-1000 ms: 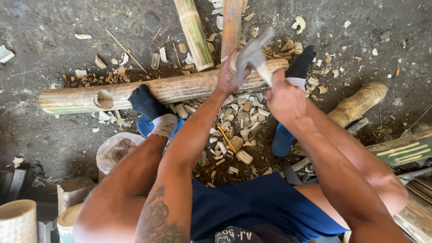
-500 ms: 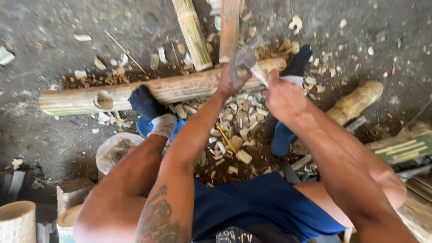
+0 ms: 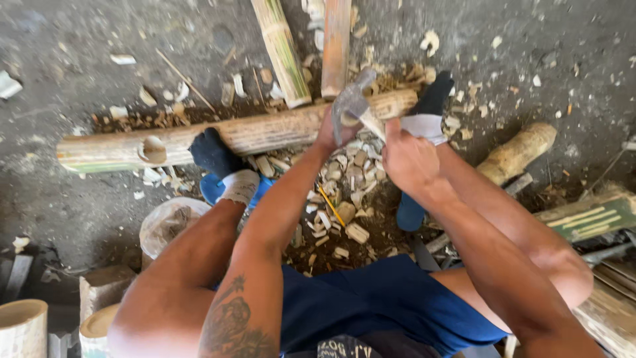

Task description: The person sits on the floor and uses a chisel and mallet to carve a hole into a bamboo pole. They repeatedly strike the chisel, rotate the pole, and clear debris from the cut area.

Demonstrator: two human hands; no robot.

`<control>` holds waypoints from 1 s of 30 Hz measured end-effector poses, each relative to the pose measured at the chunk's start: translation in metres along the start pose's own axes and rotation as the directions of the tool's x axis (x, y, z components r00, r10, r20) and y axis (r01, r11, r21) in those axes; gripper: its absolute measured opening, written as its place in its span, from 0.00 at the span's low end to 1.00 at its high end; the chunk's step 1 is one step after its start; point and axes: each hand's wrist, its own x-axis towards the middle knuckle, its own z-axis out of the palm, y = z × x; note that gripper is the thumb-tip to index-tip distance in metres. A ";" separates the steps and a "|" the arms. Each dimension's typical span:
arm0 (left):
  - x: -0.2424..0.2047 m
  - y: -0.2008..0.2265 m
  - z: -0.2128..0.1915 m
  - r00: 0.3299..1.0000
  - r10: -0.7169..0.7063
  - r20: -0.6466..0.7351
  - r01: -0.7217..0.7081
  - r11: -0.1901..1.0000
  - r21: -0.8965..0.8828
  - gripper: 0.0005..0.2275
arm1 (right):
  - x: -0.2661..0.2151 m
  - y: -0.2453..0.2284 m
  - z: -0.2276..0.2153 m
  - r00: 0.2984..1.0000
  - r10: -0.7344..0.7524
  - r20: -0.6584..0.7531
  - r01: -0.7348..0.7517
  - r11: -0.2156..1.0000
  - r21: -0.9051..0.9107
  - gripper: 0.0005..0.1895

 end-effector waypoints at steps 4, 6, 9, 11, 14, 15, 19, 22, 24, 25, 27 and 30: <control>-0.007 0.001 0.001 0.957 -0.264 0.121 0.273 0.960 -0.057 0.12 | -0.023 0.010 -0.020 0.991 0.019 -0.136 0.000 0.991 0.137 0.16; -0.006 -0.003 0.000 0.998 0.067 0.007 -0.065 0.982 -0.177 0.14 | -0.026 0.017 -0.022 0.945 -0.013 -0.328 0.114 0.949 0.292 0.11; -0.011 -0.016 0.001 0.983 0.180 -0.046 -0.185 0.961 -0.203 0.14 | -0.015 0.020 0.004 0.988 -0.011 -0.153 0.044 0.977 0.211 0.15; -0.016 -0.026 -0.005 0.993 0.118 0.003 -0.116 0.982 -0.149 0.13 | -0.002 0.018 0.032 0.999 -0.002 -0.040 0.008 0.988 0.155 0.17; -0.003 -0.031 -0.006 0.992 0.123 0.000 -0.123 0.992 -0.038 0.15 | 0.014 0.024 0.052 0.929 0.213 0.302 -0.237 0.970 0.046 0.14; 0.007 -0.031 -0.007 0.978 0.198 -0.069 -0.199 0.980 -0.007 0.16 | 0.020 0.025 0.054 0.951 0.200 0.237 -0.221 0.973 0.065 0.17; 0.005 -0.022 0.015 0.930 -0.009 -0.368 -0.110 0.947 -0.302 0.17 | 0.001 0.023 0.048 0.968 0.222 0.117 -0.241 0.952 0.189 0.21; 0.012 -0.006 0.026 0.951 0.001 -0.308 -0.020 0.998 -0.060 0.15 | 0.000 0.024 0.037 0.976 0.218 0.006 -0.210 0.934 0.290 0.17; 0.020 0.001 0.019 0.934 -0.002 -0.358 -0.286 0.599 -0.748 0.18 | 0.003 0.027 0.035 0.969 0.243 -0.035 -0.217 0.914 0.344 0.13; 0.020 0.003 0.014 0.928 -0.027 -0.372 -0.359 0.210 -0.910 0.19 | -0.001 0.028 0.037 0.963 0.264 -0.045 -0.229 0.899 0.373 0.10; 0.021 0.002 -0.017 0.876 -0.077 -0.475 -0.340 0.600 -0.724 0.17 | -0.005 0.029 0.041 0.960 0.265 -0.092 -0.206 0.888 0.411 0.10; 0.036 0.006 -0.048 0.853 -0.148 -0.501 -0.177 0.820 -0.544 0.17 | 0.004 0.032 0.041 0.950 0.311 0.014 -0.276 0.821 0.499 0.10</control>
